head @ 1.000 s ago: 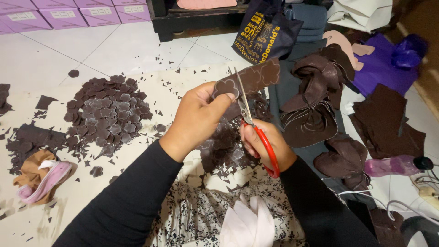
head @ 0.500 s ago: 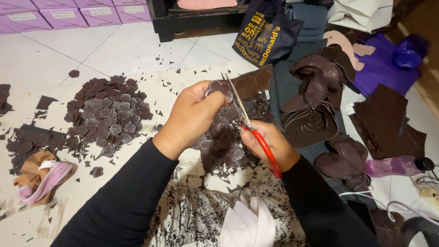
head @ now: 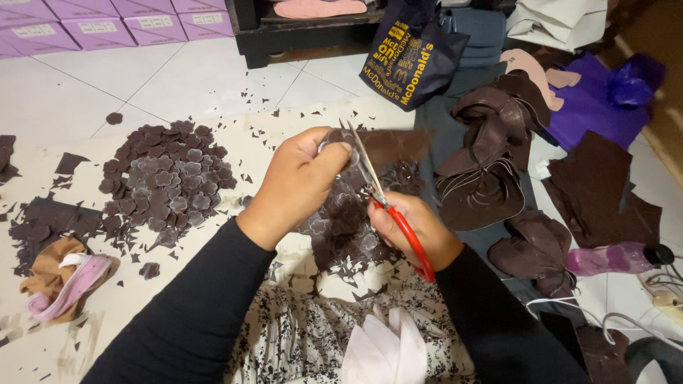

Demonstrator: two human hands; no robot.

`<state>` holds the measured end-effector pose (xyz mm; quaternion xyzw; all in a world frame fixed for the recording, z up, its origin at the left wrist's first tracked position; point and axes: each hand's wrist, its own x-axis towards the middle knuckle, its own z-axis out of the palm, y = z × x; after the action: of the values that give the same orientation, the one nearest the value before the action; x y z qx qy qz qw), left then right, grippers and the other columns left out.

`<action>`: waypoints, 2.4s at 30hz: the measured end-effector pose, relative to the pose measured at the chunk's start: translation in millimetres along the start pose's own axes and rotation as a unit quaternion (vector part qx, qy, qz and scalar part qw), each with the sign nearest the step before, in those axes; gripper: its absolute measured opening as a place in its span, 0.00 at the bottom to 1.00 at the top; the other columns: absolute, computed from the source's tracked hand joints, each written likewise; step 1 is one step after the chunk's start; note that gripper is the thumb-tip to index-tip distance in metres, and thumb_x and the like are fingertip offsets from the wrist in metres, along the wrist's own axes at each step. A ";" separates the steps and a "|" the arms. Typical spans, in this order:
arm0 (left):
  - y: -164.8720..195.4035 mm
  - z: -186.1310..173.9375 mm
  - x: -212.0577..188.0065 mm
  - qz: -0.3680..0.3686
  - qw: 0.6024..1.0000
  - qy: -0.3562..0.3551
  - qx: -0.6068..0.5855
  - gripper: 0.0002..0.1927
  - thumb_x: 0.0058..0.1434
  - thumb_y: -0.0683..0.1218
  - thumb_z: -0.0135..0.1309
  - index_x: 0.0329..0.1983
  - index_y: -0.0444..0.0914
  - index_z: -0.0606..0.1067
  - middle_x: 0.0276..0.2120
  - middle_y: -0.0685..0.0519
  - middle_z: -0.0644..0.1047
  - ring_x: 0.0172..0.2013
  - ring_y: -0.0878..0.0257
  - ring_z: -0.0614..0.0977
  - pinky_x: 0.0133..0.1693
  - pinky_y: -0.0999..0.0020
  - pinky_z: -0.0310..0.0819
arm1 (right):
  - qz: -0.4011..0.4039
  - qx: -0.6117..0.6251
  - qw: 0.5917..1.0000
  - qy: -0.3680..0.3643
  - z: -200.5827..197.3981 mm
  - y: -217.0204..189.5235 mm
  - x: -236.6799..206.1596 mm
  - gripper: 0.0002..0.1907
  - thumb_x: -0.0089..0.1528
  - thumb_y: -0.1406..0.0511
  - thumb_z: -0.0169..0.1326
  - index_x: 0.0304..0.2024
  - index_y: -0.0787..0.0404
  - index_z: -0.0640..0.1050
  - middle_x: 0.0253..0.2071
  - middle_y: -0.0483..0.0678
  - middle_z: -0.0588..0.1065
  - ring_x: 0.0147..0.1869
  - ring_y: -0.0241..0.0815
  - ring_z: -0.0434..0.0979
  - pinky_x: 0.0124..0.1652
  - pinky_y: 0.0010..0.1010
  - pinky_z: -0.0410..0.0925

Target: The person uses red-handled scissors to cut flower-shaped pieces from a dark brown sheet of material. They hold the sheet with the left hand and cut along the outlines with the right hand, dropping the cut pieces onto a growing pile on the floor.

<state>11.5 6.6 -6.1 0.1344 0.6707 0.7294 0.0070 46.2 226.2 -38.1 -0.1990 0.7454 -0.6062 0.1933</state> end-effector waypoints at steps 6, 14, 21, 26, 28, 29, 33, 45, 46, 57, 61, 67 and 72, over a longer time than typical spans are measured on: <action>2.8 3.1 -2.3 -0.024 1.000 -0.003 -0.008 0.10 0.67 0.44 0.49 0.37 0.33 0.78 0.27 0.62 0.75 0.27 0.76 0.70 0.29 0.77 0.66 | -0.015 0.028 0.999 -0.019 -1.3 -3.3 0.8 0.19 0.71 0.54 0.44 0.35 0.61 0.71 0.23 0.39 0.65 0.25 0.28 0.61 0.27 0.22 0.59; 4.8 2.0 -3.2 -0.021 1.000 0.002 -0.002 0.10 0.66 0.44 0.49 0.37 0.32 0.78 0.28 0.60 0.77 0.28 0.75 0.72 0.30 0.77 0.68 | -0.010 0.062 0.997 -0.037 -1.4 -1.5 0.5 0.21 0.72 0.52 0.44 0.34 0.62 0.70 0.24 0.39 0.63 0.26 0.28 0.60 0.26 0.23 0.58; 7.1 -0.6 -4.4 0.003 0.999 -0.036 0.032 0.11 0.67 0.45 0.50 0.38 0.34 0.79 0.29 0.61 0.78 0.30 0.77 0.73 0.32 0.78 0.70 | -0.040 0.105 0.991 -0.076 1.1 -4.8 -3.3 0.27 0.70 0.44 0.46 0.40 0.62 0.70 0.31 0.41 0.66 0.34 0.30 0.65 0.36 0.23 0.62; 8.4 3.1 -3.8 -0.046 0.998 -0.014 0.036 0.12 0.67 0.46 0.50 0.36 0.34 0.79 0.25 0.61 0.75 0.26 0.75 0.70 0.28 0.76 0.66 | -0.017 0.109 0.992 -0.064 1.2 -5.7 -1.9 0.28 0.69 0.43 0.43 0.37 0.61 0.70 0.28 0.40 0.65 0.30 0.30 0.64 0.32 0.23 0.60; 8.1 3.9 -3.5 -0.050 0.998 -0.010 0.027 0.11 0.66 0.46 0.50 0.36 0.34 0.79 0.26 0.61 0.76 0.26 0.75 0.70 0.28 0.76 0.66 | -0.010 0.119 0.991 -0.065 0.9 -5.9 -2.1 0.29 0.70 0.43 0.44 0.36 0.61 0.70 0.28 0.40 0.64 0.30 0.30 0.63 0.31 0.23 0.60; 7.7 4.4 -2.9 -0.047 0.999 -0.010 0.020 0.11 0.66 0.46 0.50 0.36 0.34 0.79 0.26 0.61 0.76 0.27 0.76 0.71 0.29 0.77 0.66 | -0.008 0.117 0.991 -0.065 0.0 -6.4 -3.0 0.28 0.70 0.43 0.44 0.36 0.61 0.70 0.27 0.40 0.64 0.30 0.31 0.63 0.31 0.23 0.60; 5.3 5.8 -1.6 -0.037 0.999 -0.004 0.009 0.11 0.66 0.46 0.50 0.36 0.34 0.79 0.27 0.61 0.77 0.28 0.76 0.72 0.30 0.77 0.68 | -0.004 0.119 0.991 -0.065 -1.4 -8.0 -4.3 0.29 0.70 0.43 0.44 0.36 0.62 0.70 0.27 0.41 0.64 0.30 0.31 0.62 0.31 0.24 0.60; 5.6 6.8 -2.3 -0.034 0.999 -0.002 0.005 0.12 0.67 0.47 0.50 0.36 0.34 0.78 0.28 0.61 0.77 0.28 0.75 0.72 0.30 0.78 0.67 | -0.027 0.122 0.988 -0.088 -3.3 -6.6 -1.4 0.31 0.69 0.40 0.43 0.38 0.62 0.69 0.28 0.42 0.65 0.31 0.32 0.64 0.33 0.24 0.61; 6.2 6.8 -2.7 -0.034 0.999 -0.002 0.004 0.12 0.67 0.47 0.50 0.36 0.34 0.78 0.28 0.61 0.77 0.28 0.75 0.72 0.31 0.78 0.67 | -0.025 0.121 0.988 -0.090 -3.4 -6.8 -1.8 0.31 0.69 0.40 0.44 0.38 0.62 0.69 0.27 0.42 0.65 0.31 0.32 0.64 0.33 0.24 0.61; 8.4 8.2 -3.5 -0.035 0.999 0.002 0.001 0.12 0.68 0.46 0.49 0.40 0.34 0.79 0.30 0.60 0.78 0.31 0.76 0.73 0.33 0.78 0.69 | 0.000 0.123 0.990 -0.067 -3.7 -12.3 -5.1 0.29 0.68 0.42 0.46 0.36 0.61 0.69 0.26 0.41 0.64 0.30 0.30 0.62 0.32 0.23 0.59; 9.0 8.5 -4.2 -0.021 1.000 -0.001 -0.003 0.12 0.68 0.46 0.49 0.42 0.34 0.79 0.32 0.60 0.79 0.32 0.76 0.75 0.35 0.78 0.71 | -0.001 0.118 0.991 -0.066 -5.2 -10.9 -4.9 0.28 0.68 0.42 0.46 0.35 0.60 0.68 0.25 0.40 0.64 0.28 0.29 0.61 0.30 0.22 0.58; 9.3 9.8 -3.2 -0.039 0.999 0.005 -0.005 0.11 0.68 0.46 0.49 0.39 0.34 0.79 0.30 0.60 0.78 0.30 0.75 0.73 0.33 0.78 0.69 | 0.005 0.121 0.991 -0.063 -5.7 -7.4 -3.5 0.29 0.68 0.42 0.46 0.35 0.60 0.68 0.25 0.39 0.63 0.28 0.29 0.60 0.29 0.22 0.57; 8.7 12.4 -3.2 -0.032 0.999 0.002 0.010 0.12 0.68 0.46 0.49 0.38 0.34 0.79 0.29 0.60 0.78 0.30 0.76 0.74 0.33 0.78 0.70 | -0.016 0.069 0.996 -0.053 -4.0 -5.2 -2.1 0.29 0.68 0.40 0.44 0.36 0.59 0.69 0.25 0.39 0.64 0.29 0.29 0.62 0.30 0.21 0.59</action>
<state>18.6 17.2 2.6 0.1117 0.6820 0.7223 0.0279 46.2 229.7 -32.2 -0.2290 0.6870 -0.6480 0.2359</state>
